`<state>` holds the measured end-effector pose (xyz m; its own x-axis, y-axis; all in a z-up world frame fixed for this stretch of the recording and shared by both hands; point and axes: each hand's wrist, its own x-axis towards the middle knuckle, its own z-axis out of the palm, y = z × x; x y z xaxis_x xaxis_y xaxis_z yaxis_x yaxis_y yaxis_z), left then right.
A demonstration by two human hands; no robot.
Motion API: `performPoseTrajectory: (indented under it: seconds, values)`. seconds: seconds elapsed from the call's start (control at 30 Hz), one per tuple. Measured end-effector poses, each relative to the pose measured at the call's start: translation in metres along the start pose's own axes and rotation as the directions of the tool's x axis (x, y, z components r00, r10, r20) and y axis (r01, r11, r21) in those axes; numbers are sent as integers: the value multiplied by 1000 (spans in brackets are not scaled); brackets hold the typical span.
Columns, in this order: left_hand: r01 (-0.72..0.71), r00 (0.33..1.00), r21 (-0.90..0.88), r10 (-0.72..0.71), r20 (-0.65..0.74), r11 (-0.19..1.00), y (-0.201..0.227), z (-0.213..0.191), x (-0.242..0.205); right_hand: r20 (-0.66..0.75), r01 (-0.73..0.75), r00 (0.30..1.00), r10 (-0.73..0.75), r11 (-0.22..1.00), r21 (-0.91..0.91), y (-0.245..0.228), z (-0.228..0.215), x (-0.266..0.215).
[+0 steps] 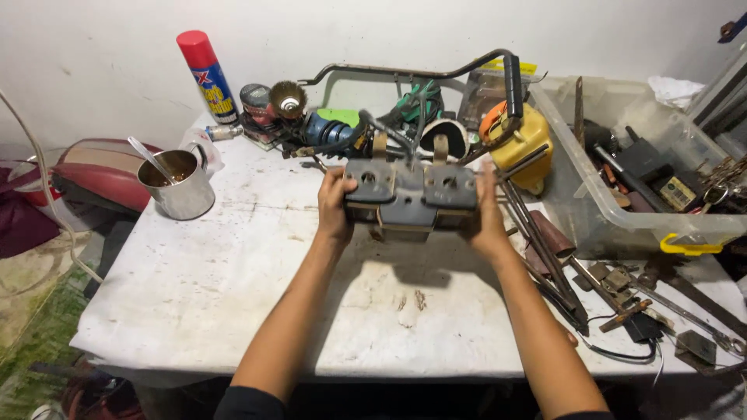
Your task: The person disassembles a small motor or electrical component on a workbench. They use a T-handle wrench to loosen and remove bolts, then switch to a screwdriver to remove screws and open the casing. The person removes internal parts and places them on the table.
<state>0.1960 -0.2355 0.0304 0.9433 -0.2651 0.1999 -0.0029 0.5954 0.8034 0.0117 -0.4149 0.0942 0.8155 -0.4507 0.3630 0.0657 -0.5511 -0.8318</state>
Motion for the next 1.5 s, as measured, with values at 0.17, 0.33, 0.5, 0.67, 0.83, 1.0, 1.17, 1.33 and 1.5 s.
performPoseTrajectory:
  seconds: [0.17,0.33,0.5,0.67,0.83,1.0,1.17,1.33,1.5]
  values:
    - [-121,993,2,121,-9,993,-34,-24,-10,96,-208,977,190,756,621,175,10,33]
    - [-304,949,34,300,93,952,-24,-15,-25,149,-279,926,347,364,889,163,10,46]
    - [-553,750,-44,520,408,832,26,9,-39,-152,-19,976,156,757,653,83,18,13]
    - [-492,803,44,434,409,869,-13,-22,-10,-159,-86,952,261,729,679,97,36,26]
    - [-382,900,160,326,291,910,-66,-72,23,-108,-196,931,349,726,659,85,70,32]
    - [-334,919,246,256,299,910,-65,-88,24,-135,-183,945,299,822,539,105,85,39]
    - [-231,960,340,157,231,912,-85,-100,23,-151,-187,944,292,854,485,115,80,34]
    - [-157,977,483,65,201,861,-66,-93,14,-127,-214,936,329,817,536,107,70,30]
    - [-137,976,614,-2,220,777,-49,-83,0,-82,-337,902,423,812,477,141,61,25]
